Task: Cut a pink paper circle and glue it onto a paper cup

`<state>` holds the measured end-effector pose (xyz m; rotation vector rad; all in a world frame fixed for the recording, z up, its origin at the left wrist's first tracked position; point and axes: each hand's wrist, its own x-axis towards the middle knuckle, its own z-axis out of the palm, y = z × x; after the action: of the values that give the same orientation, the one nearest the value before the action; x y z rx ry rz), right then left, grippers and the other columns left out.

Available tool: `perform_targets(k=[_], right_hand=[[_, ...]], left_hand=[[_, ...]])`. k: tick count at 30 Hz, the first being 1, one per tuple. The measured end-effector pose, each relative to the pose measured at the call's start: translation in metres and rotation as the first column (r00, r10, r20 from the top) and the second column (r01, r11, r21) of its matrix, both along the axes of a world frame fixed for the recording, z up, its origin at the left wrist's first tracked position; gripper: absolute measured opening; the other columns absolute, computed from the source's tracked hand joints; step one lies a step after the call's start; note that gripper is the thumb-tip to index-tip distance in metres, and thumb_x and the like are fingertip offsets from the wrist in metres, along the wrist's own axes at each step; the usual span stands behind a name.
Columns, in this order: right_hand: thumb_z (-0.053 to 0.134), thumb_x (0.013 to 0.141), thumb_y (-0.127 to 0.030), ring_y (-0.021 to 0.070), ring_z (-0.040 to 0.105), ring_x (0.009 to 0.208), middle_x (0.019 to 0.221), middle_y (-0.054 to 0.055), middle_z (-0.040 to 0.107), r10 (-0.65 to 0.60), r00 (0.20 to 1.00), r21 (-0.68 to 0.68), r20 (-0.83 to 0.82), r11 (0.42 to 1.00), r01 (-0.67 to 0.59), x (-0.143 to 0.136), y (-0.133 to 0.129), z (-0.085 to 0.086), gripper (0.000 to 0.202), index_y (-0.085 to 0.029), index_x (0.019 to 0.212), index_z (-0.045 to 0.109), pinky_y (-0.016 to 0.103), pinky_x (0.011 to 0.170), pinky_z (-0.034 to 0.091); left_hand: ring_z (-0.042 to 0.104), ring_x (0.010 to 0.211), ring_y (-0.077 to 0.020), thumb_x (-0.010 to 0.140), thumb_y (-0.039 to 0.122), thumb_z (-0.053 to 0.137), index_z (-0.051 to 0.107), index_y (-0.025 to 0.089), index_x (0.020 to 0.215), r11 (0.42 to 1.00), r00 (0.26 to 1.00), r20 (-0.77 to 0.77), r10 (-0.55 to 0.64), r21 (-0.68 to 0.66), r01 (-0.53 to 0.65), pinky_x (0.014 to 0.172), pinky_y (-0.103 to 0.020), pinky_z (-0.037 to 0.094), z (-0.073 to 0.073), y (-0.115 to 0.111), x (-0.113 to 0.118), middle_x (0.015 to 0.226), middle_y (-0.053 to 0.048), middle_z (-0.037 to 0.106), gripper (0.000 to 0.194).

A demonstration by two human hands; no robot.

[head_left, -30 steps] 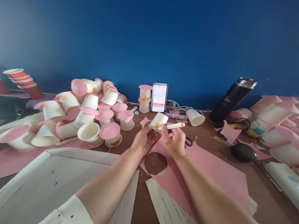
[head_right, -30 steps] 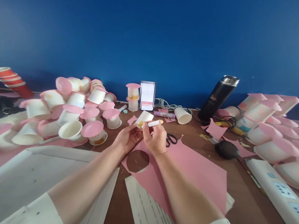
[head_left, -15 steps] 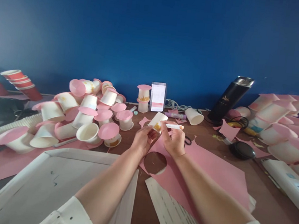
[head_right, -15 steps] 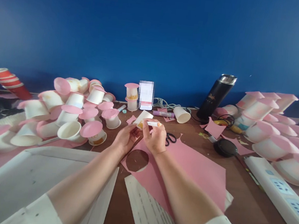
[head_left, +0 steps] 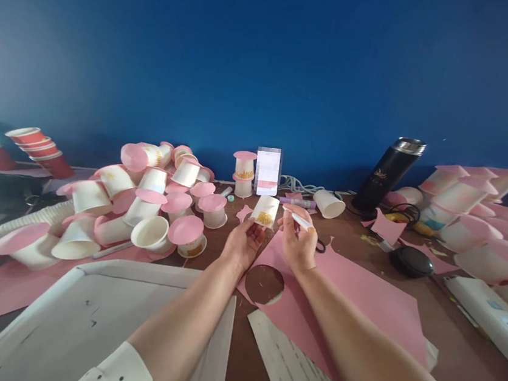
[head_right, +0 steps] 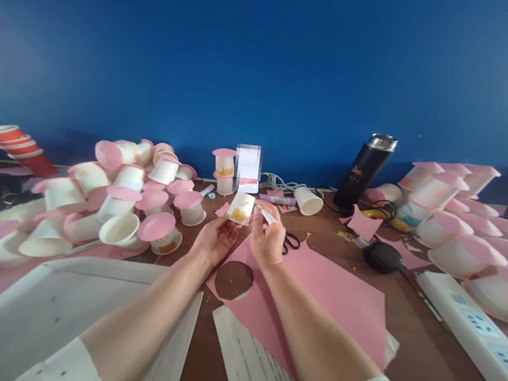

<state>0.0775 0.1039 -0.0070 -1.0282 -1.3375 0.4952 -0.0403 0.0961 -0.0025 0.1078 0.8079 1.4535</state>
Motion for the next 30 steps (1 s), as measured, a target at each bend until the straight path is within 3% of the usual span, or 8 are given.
perform_targets(k=[3,6,10,12,16,22,30], right_hand=[[0.057,0.084,-0.043,0.0174,0.066,0.076,0.086,0.005,0.068,-0.014,0.972,-0.133,-0.235,0.991,-0.017,0.004,0.013,-0.009,0.032,-0.020,0.106,0.058,0.033,0.074,0.055],[0.067,0.075,-0.048,0.0200,0.068,0.085,0.093,0.004,0.069,0.029,0.911,-0.271,-0.411,0.950,-0.153,0.007,0.021,-0.014,0.046,-0.022,0.112,0.056,0.036,0.077,0.056],[0.067,0.073,-0.052,0.0214,0.069,0.084,0.095,0.005,0.070,0.178,0.809,-0.281,-0.559,0.878,-0.388,0.005,0.020,-0.011,0.053,-0.019,0.113,0.057,0.033,0.069,0.057],[0.068,0.073,-0.051,0.0215,0.069,0.084,0.094,0.005,0.071,0.228,0.787,-0.260,-0.573,0.860,-0.439,0.003,0.018,-0.008,0.053,-0.019,0.113,0.058,0.031,0.068,0.056],[0.071,0.070,-0.048,0.0213,0.069,0.079,0.091,0.005,0.071,0.155,0.763,-0.263,-0.628,0.880,-0.396,0.002,0.018,-0.006,0.048,-0.019,0.106,0.059,0.030,0.063,0.057],[0.071,0.070,-0.051,0.0221,0.070,0.078,0.089,0.005,0.071,0.052,0.771,-0.317,-0.635,0.892,-0.321,0.006,0.022,-0.010,0.047,-0.020,0.103,0.057,0.032,0.063,0.058],[0.068,0.070,-0.056,0.0214,0.068,0.082,0.091,0.006,0.071,0.083,0.877,-0.320,-0.474,0.912,-0.259,0.005,0.022,-0.016,0.052,-0.017,0.103,0.060,0.031,0.068,0.056]], left_hand=[[0.055,0.054,-0.0068,0.083,0.009,0.053,0.057,0.012,0.076,0.999,0.999,0.034,0.015,0.027,-0.016,0.058,-0.017,0.051,-0.002,0.001,-0.002,0.061,-0.001,0.056,0.008],[0.055,0.055,-0.0076,0.082,0.010,0.055,0.057,0.012,0.075,0.997,0.997,0.077,-0.032,0.068,0.027,0.055,-0.018,0.051,-0.001,-0.001,-0.001,0.062,-0.002,0.056,0.007],[0.055,0.055,-0.0077,0.080,0.008,0.058,0.058,0.012,0.075,0.989,0.988,0.093,-0.122,0.092,0.113,0.053,-0.018,0.050,0.005,-0.004,0.001,0.064,-0.003,0.057,0.005],[0.055,0.054,-0.0078,0.079,0.007,0.058,0.059,0.011,0.075,0.987,0.986,0.079,-0.146,0.084,0.139,0.053,-0.018,0.050,0.007,-0.006,0.002,0.064,-0.003,0.058,0.005],[0.060,0.063,-0.0101,0.080,0.015,0.063,0.063,0.010,0.080,0.972,0.983,-0.002,-0.185,0.150,0.183,0.060,-0.020,0.052,0.006,-0.009,0.006,0.071,-0.005,0.062,0.004],[0.063,0.072,-0.0104,0.069,0.022,0.077,0.069,0.013,0.099,0.899,0.921,-0.277,-0.273,0.269,0.347,0.071,-0.021,0.050,0.004,-0.016,0.014,0.087,-0.006,0.069,0.032],[0.062,0.069,-0.0108,0.070,0.025,0.075,0.071,0.011,0.081,0.900,0.867,-0.462,-0.185,0.275,0.338,0.066,-0.019,0.048,-0.011,-0.010,0.013,0.072,-0.004,0.067,0.019]])
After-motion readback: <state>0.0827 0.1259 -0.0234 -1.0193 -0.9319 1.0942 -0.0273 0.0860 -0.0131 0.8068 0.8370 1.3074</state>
